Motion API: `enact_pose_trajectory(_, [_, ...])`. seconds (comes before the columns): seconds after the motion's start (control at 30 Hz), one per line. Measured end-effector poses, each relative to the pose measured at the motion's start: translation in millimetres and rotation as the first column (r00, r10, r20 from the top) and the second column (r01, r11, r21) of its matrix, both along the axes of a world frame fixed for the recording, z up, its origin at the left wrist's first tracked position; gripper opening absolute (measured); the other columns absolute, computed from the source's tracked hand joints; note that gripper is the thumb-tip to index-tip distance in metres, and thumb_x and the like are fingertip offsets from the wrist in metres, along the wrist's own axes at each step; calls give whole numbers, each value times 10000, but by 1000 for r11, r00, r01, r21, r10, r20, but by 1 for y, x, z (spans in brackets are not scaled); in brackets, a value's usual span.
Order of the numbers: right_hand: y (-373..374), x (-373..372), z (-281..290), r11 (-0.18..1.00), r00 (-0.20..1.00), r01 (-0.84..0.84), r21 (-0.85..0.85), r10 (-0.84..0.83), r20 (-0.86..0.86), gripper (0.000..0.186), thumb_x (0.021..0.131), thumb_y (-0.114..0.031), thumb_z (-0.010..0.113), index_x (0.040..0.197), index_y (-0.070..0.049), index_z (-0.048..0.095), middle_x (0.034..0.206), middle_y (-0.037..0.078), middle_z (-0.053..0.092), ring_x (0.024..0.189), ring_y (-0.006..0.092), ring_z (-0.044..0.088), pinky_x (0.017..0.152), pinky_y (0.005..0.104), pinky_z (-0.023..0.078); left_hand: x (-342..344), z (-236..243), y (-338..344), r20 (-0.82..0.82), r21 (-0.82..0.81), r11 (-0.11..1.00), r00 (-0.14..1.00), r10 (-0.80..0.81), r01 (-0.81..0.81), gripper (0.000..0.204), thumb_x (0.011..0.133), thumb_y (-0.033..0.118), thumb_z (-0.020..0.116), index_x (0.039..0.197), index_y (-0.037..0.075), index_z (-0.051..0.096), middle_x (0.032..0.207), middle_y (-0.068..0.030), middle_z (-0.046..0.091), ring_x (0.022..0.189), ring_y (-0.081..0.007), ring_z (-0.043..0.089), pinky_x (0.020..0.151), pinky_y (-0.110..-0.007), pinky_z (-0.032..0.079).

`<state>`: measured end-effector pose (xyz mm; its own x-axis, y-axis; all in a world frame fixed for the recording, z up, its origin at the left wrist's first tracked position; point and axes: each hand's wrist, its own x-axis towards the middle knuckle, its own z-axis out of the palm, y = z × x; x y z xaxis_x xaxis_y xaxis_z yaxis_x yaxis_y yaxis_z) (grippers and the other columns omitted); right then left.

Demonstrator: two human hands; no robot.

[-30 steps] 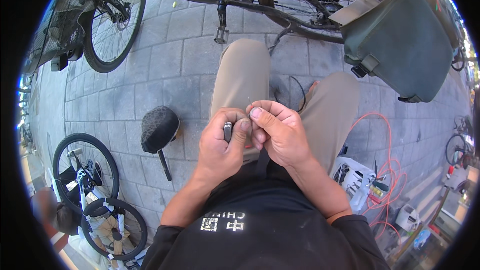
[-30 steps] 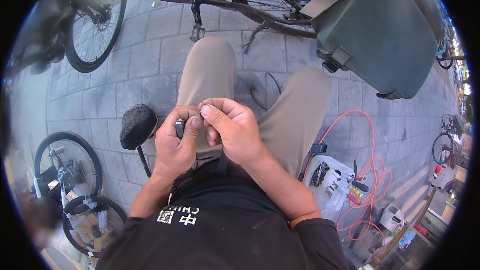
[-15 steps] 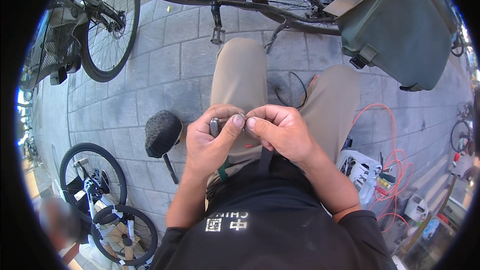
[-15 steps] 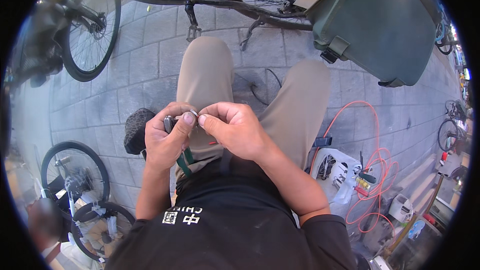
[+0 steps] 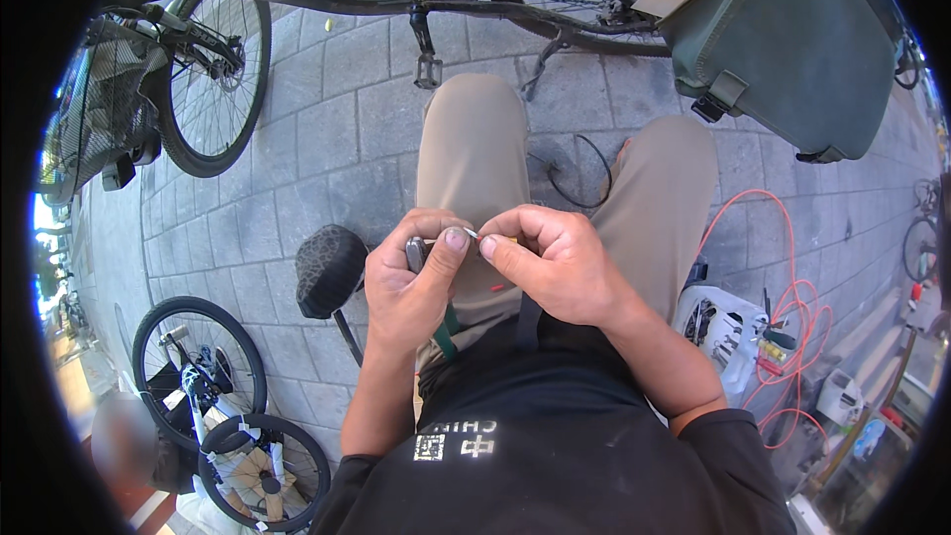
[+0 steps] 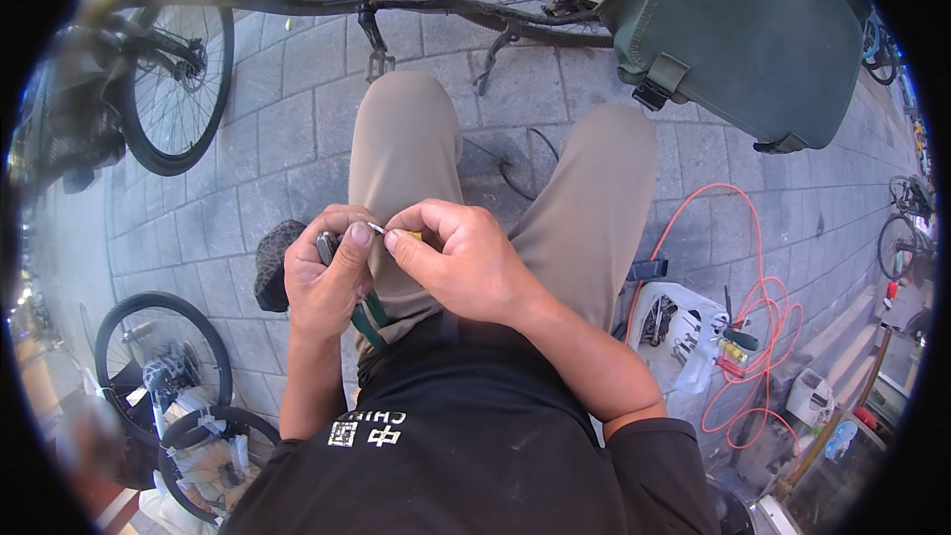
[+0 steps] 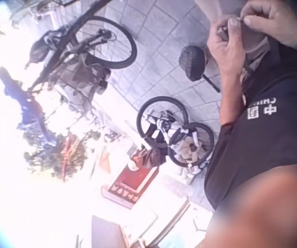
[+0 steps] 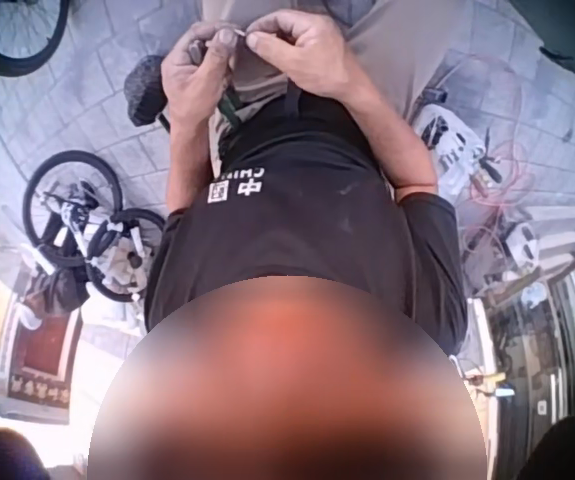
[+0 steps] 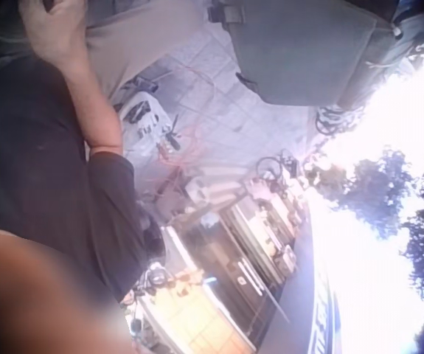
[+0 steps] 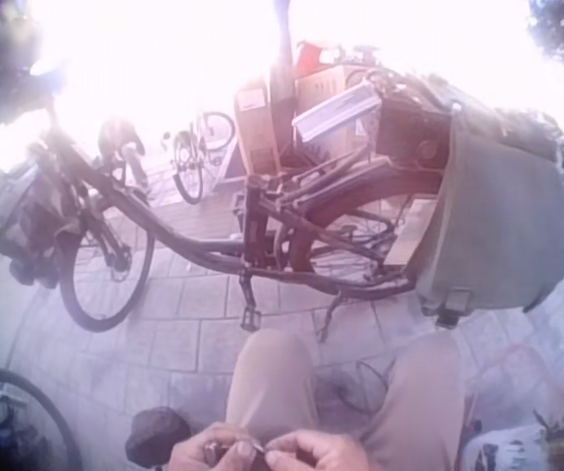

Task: The person works on the electrical wiring of a bicycle, using pliers to strip and connect wires near the rear rack and battery pack. The person handles connectors and wires, adjusts connections, and uses tools to prepare and secure the electrical components.

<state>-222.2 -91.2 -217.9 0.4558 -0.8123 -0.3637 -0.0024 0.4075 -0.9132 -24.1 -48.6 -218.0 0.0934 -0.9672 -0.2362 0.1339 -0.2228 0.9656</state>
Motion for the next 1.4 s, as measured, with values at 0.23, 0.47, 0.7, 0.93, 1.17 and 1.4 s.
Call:
enact_pose_trajectory(0.23, [4, 2, -7, 999, 996, 33, 31, -36, 85, 244, 1086, -174, 697, 1146, 55, 757, 912, -28, 713, 809, 20, 578, 682, 240, 498, 1, -3, 1, -17, -27, 1000, 1000, -8, 8, 186, 1076, 155, 729, 1045, -28, 711, 1090, -75, 665, 612, -48, 532, 492, -224, 421])
enact_pose_trajectory(0.47, [2, 2, -2, 998, 994, -3, 60, -4, 110, 237, 1093, -161, 692, 1162, 57, 751, 963, -8, 735, 871, 34, 609, 745, 251, 530, 8, -7, 2, -147, 42, 999, 989, -5, 12, 182, 1074, 144, 721, 1051, -37, 723, 1099, -96, 676, 548, -64, 508, 473, -237, 406])
enact_pose_trajectory(0.7, [1, 4, -2, 999, 993, -2, 34, -2, 120, 209, 1095, -145, 695, 1191, 35, 739, 996, -8, 720, 869, 36, 637, 757, 234, 550, 7, -6, 1, -200, 67, 998, 980, 21, -8, 225, 1090, 185, 691, 1077, -38, 720, 900, -80, 666, 504, -69, 461, 460, -244, 387])
enact_pose_trajectory(0.93, [1, 7, 6, 997, 999, -18, -77, 15, -36, 197, 1061, -148, 704, 1125, 33, 753, 914, 25, 718, 811, 58, 622, 705, 273, 520, 8, -5, -1, -201, 111, 994, 979, 19, 3, 303, 1108, 257, 673, 1104, -45, 701, 623, -20, 552, 482, -79, 440, 452, -242, 356])
enact_pose_trajectory(1.17, [0, 10, -1, 949, 994, 21, -315, -52, -92, 149, 1057, -103, 706, 1110, 30, 747, 927, 12, 691, 724, 42, 612, 618, 247, 493, 8, -4, -3, -173, 139, 990, 985, 18, 6, 272, 1099, 236, 687, 1091, -36, 702, 642, -13, 572, 471, -69, 435, 449, -241, 366])
enact_pose_trajectory(1.4, [0, 12, 2, 787, 948, -42, -616, -164, -274, 132, 989, -75, 744, 1084, 17, 734, 907, 106, 685, 740, 204, 692, 648, 344, 546, 3, -2, -4, -65, 192, 980, 996, 65, -52, 158, 1070, 130, 697, 1062, -25, 727, 897, -22, 664, 621, -37, 538, 535, -220, 434])
